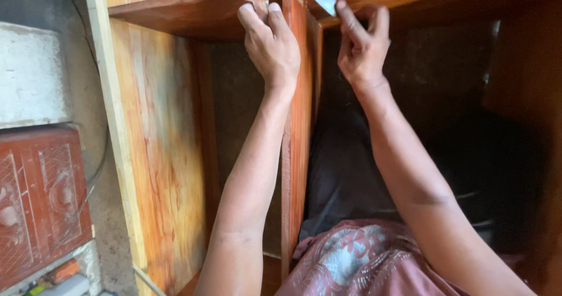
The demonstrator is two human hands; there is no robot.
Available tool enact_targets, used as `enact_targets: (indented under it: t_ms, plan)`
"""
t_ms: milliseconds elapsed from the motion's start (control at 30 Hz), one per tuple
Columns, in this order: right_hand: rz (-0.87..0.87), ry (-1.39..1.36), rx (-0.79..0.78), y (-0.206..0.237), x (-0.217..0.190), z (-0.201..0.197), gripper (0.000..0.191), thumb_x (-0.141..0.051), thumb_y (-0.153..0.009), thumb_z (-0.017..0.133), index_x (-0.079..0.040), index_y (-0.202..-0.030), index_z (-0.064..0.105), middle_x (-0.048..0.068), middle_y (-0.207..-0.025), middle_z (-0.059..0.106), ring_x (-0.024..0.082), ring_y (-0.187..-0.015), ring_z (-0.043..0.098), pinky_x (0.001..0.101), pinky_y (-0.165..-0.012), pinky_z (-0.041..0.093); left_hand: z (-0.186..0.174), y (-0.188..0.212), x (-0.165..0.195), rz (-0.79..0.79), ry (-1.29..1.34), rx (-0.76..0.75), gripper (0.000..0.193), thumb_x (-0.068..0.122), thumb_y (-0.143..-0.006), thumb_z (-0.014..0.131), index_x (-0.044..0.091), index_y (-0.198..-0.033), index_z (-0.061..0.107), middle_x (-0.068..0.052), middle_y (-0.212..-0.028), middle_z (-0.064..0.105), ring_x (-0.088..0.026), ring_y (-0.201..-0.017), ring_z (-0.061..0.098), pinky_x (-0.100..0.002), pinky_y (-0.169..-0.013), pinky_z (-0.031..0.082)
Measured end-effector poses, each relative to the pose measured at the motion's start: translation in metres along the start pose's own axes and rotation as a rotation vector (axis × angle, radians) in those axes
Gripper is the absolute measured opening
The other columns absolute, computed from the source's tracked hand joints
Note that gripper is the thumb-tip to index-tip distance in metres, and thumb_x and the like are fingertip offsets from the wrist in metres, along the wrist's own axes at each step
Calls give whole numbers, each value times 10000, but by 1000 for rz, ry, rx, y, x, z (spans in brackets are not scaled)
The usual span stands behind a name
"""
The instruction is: The person sits inside an unfinished wooden cabinet and applies wood filler to the interior shelf joints. They hold a plate of filler in one hand and use a small putty knife to scoop filler and press it into the seams, working along different joints inside the unit.
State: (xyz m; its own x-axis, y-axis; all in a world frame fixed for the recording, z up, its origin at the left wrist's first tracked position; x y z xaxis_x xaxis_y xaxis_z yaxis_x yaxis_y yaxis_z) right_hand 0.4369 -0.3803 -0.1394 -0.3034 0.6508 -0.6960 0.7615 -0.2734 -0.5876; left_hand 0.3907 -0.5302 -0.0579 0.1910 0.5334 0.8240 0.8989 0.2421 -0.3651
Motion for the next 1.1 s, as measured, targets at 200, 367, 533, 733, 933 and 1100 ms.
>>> enact_targets:
  t_ms: [200, 367, 533, 733, 933, 1100]
  plan:
    - [-141, 115, -14, -1, 2, -1, 643, 136, -869, 666, -162, -1438, 677, 144, -1162, 520, 315, -988, 598, 396, -835, 549, 0, -1, -2, -17, 22, 10, 212, 201, -1050, 536, 14, -1061, 436, -184, -892, 675, -340, -813, 698, -442, -769, 533]
    - [-129, 96, -10, 6, 4, 21, 575, 103, -918, 696, -153, -1432, 677, 158, -1184, 538, 338, -1040, 584, 395, -859, 524, 0, 1, -2, -19, -38, -8, 229, 215, -1052, 542, 14, -1108, 449, -184, -901, 662, -332, -815, 685, -435, -755, 517]
    - [116, -133, -118, 26, 16, 28, 542, 114, -917, 665, -114, -1407, 700, 131, -1073, 551, 264, -969, 587, 366, -829, 527, 0, 1, -2, -60, 1, -12, 218, 214, -1047, 539, 20, -1056, 440, -166, -881, 676, -316, -812, 700, -425, -762, 528]
    - [224, -204, 21, 46, -11, 25, 534, 77, -864, 680, -118, -1361, 689, 133, -1080, 548, 265, -975, 581, 376, -821, 533, -1, -2, -7, -37, -6, -1, 212, 190, -1040, 559, 11, -1025, 446, -170, -879, 662, -324, -812, 680, -421, -782, 521]
    - [232, -107, 39, 38, -28, 49, 497, 67, -922, 690, -150, -1369, 696, 102, -956, 556, 252, -821, 595, 363, -715, 524, -2, 0, -5, -41, 41, -11, 201, 178, -1045, 548, 10, -1033, 438, -162, -883, 664, -312, -811, 676, -418, -794, 534]
    - [263, -97, -123, 41, -6, 26, 491, 68, -933, 683, -142, -1377, 701, 110, -916, 537, 255, -775, 561, 349, -665, 496, -1, -2, -5, -25, 24, -11, 211, 189, -1046, 556, 11, -1034, 443, -162, -902, 664, -305, -824, 683, -419, -790, 531]
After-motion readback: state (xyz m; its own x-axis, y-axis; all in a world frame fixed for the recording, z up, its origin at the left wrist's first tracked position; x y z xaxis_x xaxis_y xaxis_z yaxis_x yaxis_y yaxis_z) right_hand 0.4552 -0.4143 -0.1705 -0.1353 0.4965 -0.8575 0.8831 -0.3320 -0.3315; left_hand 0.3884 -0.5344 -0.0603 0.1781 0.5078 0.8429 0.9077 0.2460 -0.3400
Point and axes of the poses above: each hand's wrist, its own y-axis away from the middle knuckle, its own z-axis out of the palm, x = y × z, the point moved 2 cm from there along -y, towards the middle knuckle
